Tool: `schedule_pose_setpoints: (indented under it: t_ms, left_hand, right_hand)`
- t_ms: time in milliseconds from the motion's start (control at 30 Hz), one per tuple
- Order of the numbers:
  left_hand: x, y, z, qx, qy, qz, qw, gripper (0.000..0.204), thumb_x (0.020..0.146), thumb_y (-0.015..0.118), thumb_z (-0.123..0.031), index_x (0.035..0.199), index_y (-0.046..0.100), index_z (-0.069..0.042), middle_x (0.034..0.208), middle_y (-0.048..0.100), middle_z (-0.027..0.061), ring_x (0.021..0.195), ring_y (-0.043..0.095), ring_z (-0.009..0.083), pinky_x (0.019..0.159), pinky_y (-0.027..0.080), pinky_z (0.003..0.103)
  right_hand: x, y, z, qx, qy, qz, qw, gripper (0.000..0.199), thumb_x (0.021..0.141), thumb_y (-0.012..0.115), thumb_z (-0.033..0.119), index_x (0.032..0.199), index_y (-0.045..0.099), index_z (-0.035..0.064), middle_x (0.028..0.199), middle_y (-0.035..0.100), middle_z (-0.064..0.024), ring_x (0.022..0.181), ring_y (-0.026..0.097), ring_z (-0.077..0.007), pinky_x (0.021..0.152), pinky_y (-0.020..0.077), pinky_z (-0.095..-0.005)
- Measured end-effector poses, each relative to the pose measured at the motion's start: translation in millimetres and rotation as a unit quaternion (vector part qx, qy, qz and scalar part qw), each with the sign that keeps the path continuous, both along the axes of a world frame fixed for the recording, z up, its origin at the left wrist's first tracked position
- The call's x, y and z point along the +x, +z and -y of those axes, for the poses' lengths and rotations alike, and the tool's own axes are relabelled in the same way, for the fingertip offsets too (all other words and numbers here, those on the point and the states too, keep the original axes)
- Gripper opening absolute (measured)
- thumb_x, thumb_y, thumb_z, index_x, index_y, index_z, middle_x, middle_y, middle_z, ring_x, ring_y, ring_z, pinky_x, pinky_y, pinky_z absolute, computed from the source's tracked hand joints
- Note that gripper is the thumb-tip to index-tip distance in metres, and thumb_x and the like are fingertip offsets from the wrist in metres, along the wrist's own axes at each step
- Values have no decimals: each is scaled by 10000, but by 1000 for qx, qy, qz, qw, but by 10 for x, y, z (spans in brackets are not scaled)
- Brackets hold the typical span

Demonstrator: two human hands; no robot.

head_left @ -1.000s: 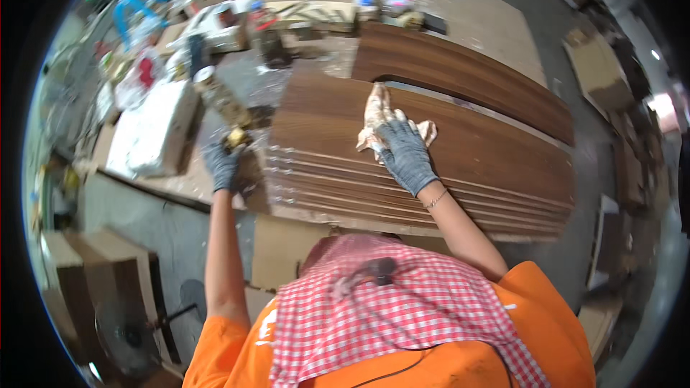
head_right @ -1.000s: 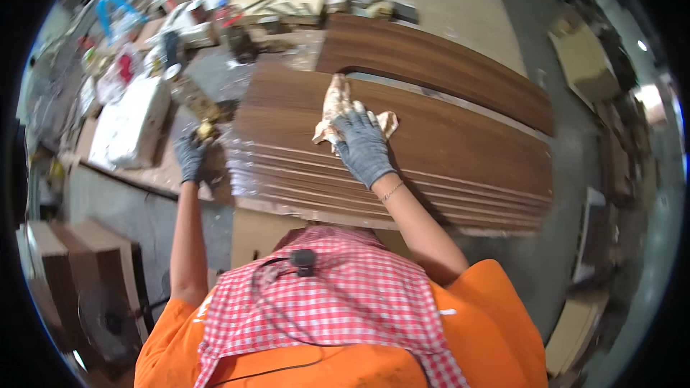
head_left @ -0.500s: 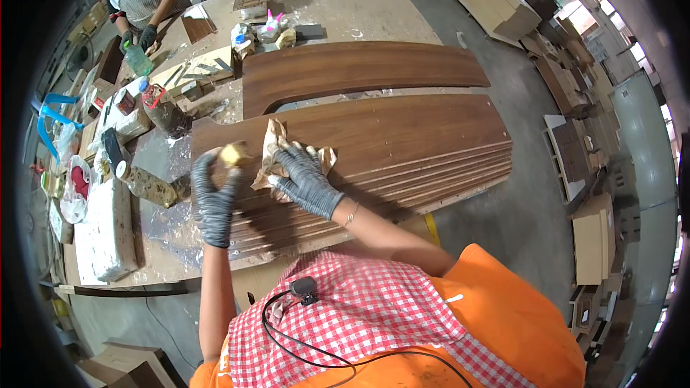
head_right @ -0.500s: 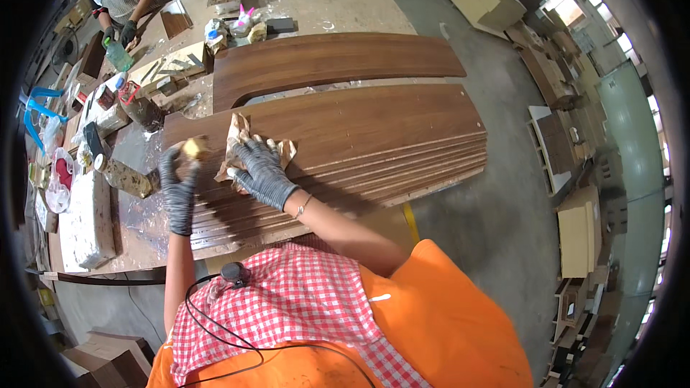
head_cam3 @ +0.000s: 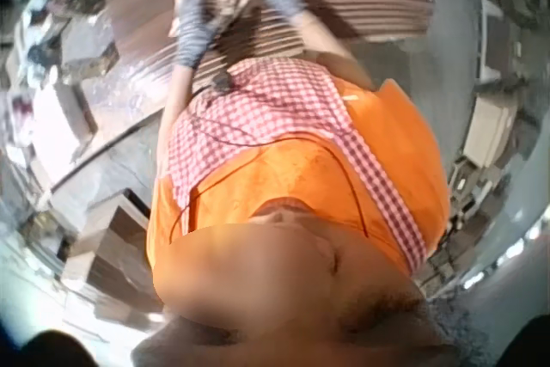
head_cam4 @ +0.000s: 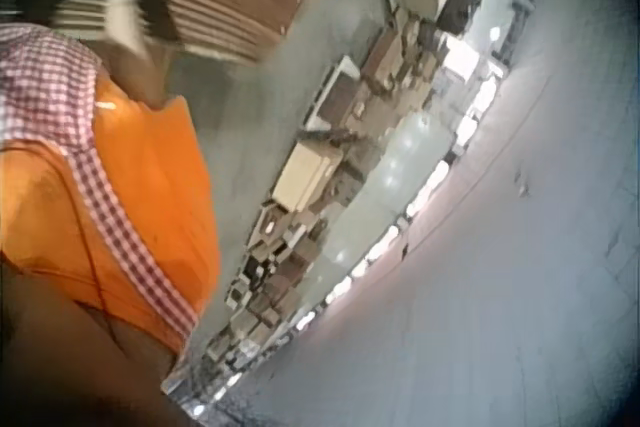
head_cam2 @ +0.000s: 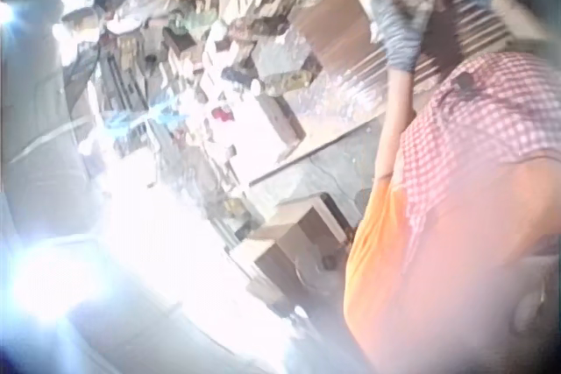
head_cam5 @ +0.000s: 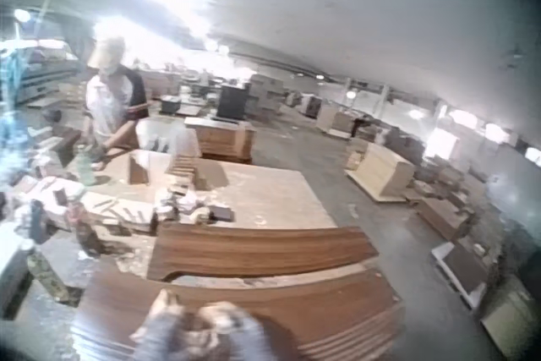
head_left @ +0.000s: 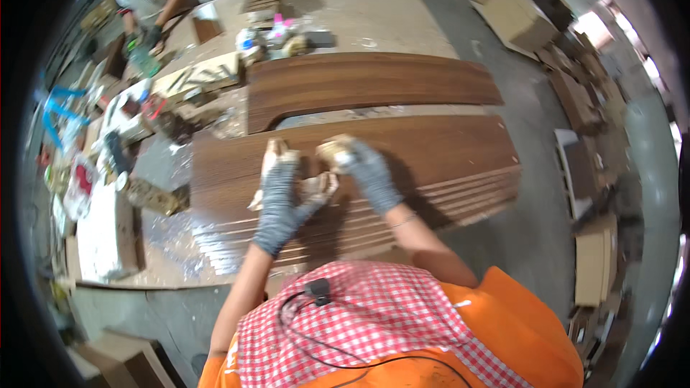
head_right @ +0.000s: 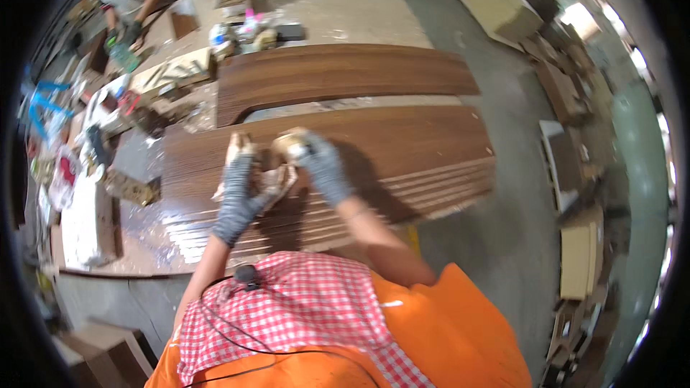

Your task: The worker is cleaning and wiping down large wooden panels using a cloth in a furniture manufacturing factory.

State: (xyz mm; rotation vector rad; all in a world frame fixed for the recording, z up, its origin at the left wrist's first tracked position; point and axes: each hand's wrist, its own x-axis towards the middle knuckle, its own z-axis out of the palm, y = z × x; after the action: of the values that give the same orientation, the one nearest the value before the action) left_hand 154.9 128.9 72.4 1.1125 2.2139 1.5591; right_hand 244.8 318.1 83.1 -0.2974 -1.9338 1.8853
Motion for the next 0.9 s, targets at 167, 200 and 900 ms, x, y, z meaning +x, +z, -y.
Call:
schedule_pose_setpoints:
  t_ms: [167,200,900]
  left_hand:
    - [96,-67,-138,-256,54,-299,918,594,797,632,-291,1303,446,-41,1354,433,177,1337,315,339,1095,254,471]
    - [43,-65,-134,-253,76,-275,924,575,823,595,-278,1322,433,-43,1372,427,182,1330,333,333,1096,259,466]
    - [-598,-22,785,-160,418,-177,877,252,743,692,-169,987,710,-110,964,614,108,972,530,319,971,361,454]
  right_hand:
    - [31,38,-494,-344,47,12,938,417,932,545,141,1314,446,5,1289,494,-155,1105,559,-270,921,520,-389]
    - [19,-54,-637,-418,54,38,906,413,934,550,165,1301,455,1,1277,503,-160,1106,559,-286,936,511,-391]
    - [-3398,-459,866,46,327,176,927,309,897,612,150,1165,613,-4,983,688,-69,830,650,-169,763,522,-287]
